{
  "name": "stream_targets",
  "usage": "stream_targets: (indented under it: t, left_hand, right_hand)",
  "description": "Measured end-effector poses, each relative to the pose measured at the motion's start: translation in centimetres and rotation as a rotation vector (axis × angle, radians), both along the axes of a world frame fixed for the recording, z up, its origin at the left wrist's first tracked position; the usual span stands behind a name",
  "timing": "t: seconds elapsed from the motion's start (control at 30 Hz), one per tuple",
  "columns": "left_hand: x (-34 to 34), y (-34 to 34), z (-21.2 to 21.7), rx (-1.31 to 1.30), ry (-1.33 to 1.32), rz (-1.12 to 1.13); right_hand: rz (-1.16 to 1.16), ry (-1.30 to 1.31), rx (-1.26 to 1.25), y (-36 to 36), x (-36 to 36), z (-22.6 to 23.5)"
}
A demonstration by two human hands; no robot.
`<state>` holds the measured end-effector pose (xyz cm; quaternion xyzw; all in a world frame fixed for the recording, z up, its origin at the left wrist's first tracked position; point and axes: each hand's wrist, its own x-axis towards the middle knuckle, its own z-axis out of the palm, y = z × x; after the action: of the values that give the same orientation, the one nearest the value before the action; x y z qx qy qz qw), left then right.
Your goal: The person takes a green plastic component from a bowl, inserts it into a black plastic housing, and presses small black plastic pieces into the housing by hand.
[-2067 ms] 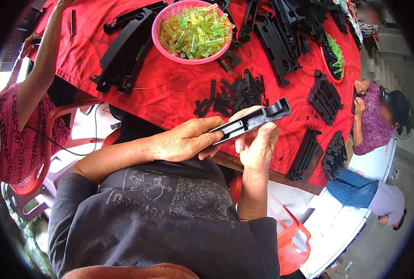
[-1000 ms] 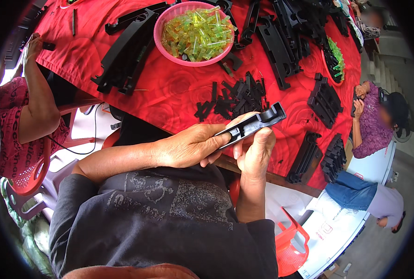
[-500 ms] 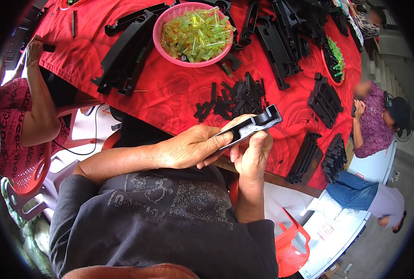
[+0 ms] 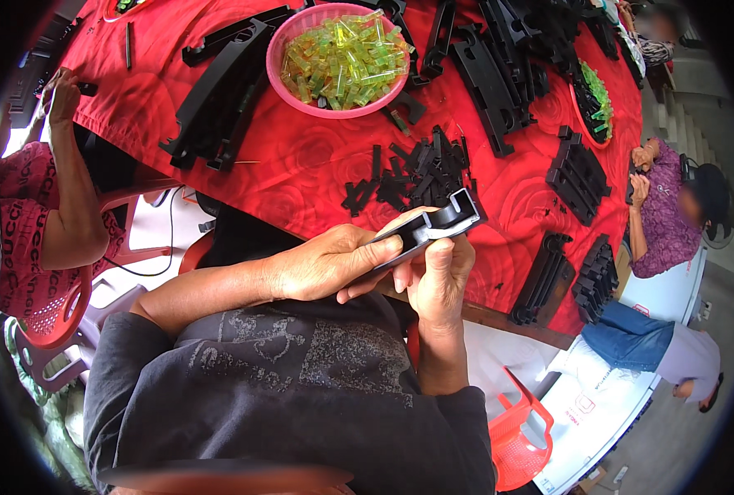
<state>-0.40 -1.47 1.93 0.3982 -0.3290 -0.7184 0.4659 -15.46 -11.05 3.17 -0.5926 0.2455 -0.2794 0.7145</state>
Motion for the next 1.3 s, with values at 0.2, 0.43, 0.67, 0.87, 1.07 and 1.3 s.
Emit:
stream_targets:
  t: [0.2, 0.43, 0.67, 0.87, 1.07, 1.3]
  left_hand:
    - [0.3, 0.5, 0.9, -0.012, -0.027, 0.013]
    - [0.1, 0.8, 1.2, 0.024, -0.012, 0.028]
    - [-0.1, -0.1, 0.8, 0.030, 0.016, 0.023]
    - [0.0, -1.2, 0.4, -0.017, -0.031, -0.111]
    - [-0.1, -1.0, 0.7, -0.143, -0.024, -0.009]
    - [0.2, -1.3, 1.4, -0.110, -0.063, 0.019]
  right_hand:
    - [0.011, -0.042, 0.012, 0.5, 0.4, 0.5]
    - [0.033, 0.103, -0.102, 1.0, 0.0, 1.1]
    - [-0.047, 0.024, -0.019, 0.6, 0.2, 0.5]
    - [-0.071, 0.005, -0.028, -0.8, -0.3, -0.4]
    - [-0.043, -0.034, -0.065, -1.4, -0.4, 0.3]
    - [-0.055, -0.030, -0.091, -1.2, 0.0, 0.4]
